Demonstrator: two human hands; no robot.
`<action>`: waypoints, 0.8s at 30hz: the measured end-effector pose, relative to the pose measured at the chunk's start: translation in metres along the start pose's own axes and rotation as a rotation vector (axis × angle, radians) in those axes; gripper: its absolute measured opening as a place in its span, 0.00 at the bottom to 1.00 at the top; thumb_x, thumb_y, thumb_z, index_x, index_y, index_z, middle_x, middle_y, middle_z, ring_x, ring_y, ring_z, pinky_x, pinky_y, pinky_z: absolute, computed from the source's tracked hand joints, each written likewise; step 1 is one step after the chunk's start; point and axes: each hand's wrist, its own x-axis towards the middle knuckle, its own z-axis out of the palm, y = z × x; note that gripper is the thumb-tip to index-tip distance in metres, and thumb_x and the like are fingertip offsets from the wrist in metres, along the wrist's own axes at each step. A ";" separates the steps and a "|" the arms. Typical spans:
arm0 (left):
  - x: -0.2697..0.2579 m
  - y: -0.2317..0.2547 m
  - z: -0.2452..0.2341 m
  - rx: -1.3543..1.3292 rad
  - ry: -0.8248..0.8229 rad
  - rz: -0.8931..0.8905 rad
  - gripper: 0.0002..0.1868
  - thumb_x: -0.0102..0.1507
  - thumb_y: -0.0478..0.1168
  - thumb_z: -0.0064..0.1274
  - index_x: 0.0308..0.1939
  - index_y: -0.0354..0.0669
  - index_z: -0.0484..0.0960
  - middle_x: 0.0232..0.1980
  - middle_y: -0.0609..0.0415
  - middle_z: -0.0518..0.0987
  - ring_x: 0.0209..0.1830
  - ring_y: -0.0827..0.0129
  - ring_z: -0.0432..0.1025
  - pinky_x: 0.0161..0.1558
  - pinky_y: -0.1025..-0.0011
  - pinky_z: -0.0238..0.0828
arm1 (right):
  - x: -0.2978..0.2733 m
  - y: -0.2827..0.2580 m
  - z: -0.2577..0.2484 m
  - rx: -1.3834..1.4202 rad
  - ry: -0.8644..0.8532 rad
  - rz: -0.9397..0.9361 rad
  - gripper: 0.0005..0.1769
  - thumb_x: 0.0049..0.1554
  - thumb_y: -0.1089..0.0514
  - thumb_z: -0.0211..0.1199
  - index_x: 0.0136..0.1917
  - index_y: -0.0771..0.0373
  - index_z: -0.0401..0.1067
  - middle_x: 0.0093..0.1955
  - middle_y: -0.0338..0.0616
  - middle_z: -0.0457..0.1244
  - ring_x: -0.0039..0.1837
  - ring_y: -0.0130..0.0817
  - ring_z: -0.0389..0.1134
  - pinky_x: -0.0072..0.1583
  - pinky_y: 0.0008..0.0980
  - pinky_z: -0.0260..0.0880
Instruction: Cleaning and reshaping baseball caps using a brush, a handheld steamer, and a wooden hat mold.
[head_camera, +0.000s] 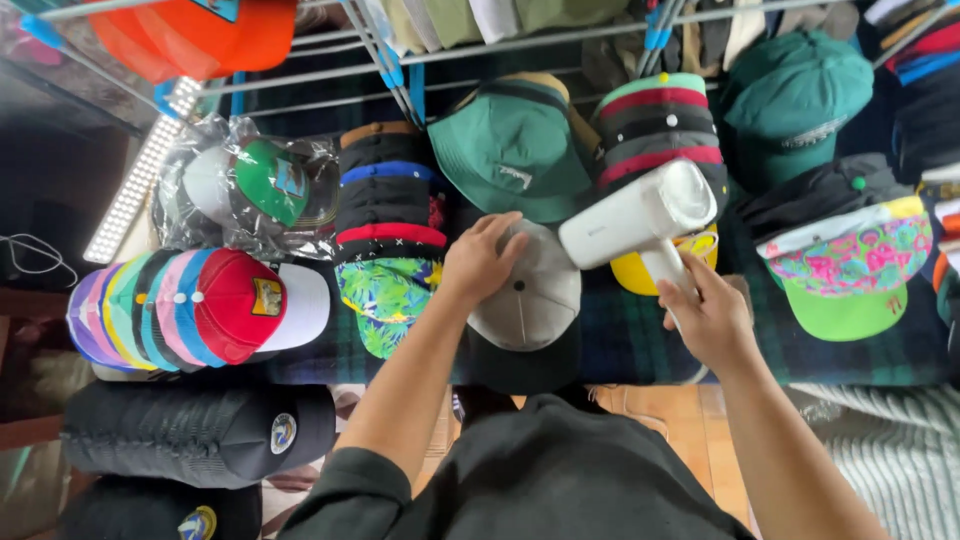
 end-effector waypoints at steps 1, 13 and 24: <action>0.004 -0.002 0.000 0.010 -0.023 -0.020 0.26 0.69 0.65 0.45 0.67 0.67 0.76 0.65 0.58 0.76 0.62 0.53 0.75 0.60 0.54 0.76 | -0.001 0.002 0.004 0.071 -0.027 -0.028 0.31 0.64 0.53 0.63 0.72 0.76 0.65 0.30 0.50 0.69 0.35 0.39 0.72 0.41 0.39 0.72; 0.028 -0.015 -0.014 0.056 -0.237 0.331 0.23 0.73 0.59 0.36 0.70 0.68 0.73 0.68 0.52 0.73 0.68 0.48 0.70 0.68 0.48 0.68 | -0.122 -0.036 0.080 -0.006 0.331 -0.166 0.32 0.53 0.51 0.71 0.65 0.74 0.73 0.44 0.60 0.70 0.47 0.56 0.74 0.43 0.44 0.73; 0.038 -0.025 -0.010 0.093 -0.291 0.502 0.26 0.74 0.60 0.31 0.72 0.60 0.69 0.61 0.49 0.76 0.65 0.58 0.72 0.69 0.55 0.65 | -0.182 -0.089 0.159 -0.044 0.254 0.196 0.23 0.51 0.49 0.73 0.51 0.68 0.73 0.37 0.57 0.68 0.45 0.55 0.74 0.43 0.50 0.71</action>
